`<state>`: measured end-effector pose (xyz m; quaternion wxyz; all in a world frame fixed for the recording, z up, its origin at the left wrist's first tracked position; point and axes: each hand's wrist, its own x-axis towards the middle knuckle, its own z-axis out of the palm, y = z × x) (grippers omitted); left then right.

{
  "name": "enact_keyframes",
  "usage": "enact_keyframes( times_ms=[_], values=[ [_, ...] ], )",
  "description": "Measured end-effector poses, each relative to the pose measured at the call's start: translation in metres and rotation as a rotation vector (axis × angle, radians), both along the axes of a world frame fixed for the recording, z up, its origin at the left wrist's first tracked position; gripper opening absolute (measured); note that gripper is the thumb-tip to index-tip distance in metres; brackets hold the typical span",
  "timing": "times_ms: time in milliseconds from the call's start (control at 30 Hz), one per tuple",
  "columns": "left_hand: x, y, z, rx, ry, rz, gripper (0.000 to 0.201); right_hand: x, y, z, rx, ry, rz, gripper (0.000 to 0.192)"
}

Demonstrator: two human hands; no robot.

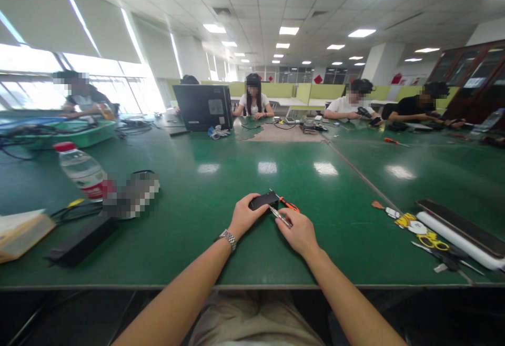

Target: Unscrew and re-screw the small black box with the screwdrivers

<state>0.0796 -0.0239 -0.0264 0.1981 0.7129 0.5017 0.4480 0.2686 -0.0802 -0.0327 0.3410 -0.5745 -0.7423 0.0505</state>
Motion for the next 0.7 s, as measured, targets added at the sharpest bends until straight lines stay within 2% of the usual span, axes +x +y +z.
enact_keyframes(
  times_ms=[167,433,700],
  values=[
    [0.000,0.000,-0.001,-0.006,-0.002,-0.002,0.033,0.001,0.001,-0.003,0.032,0.023,0.056,0.029],
    [-0.001,0.001,0.000,-0.020,-0.003,-0.010,0.034,-0.013,-0.008,0.012,-0.145,-0.233,-0.004,0.033],
    [0.000,0.001,-0.001,-0.020,-0.009,-0.006,0.037,-0.017,-0.009,0.016,-0.177,-0.376,0.018,0.034]
  ],
)
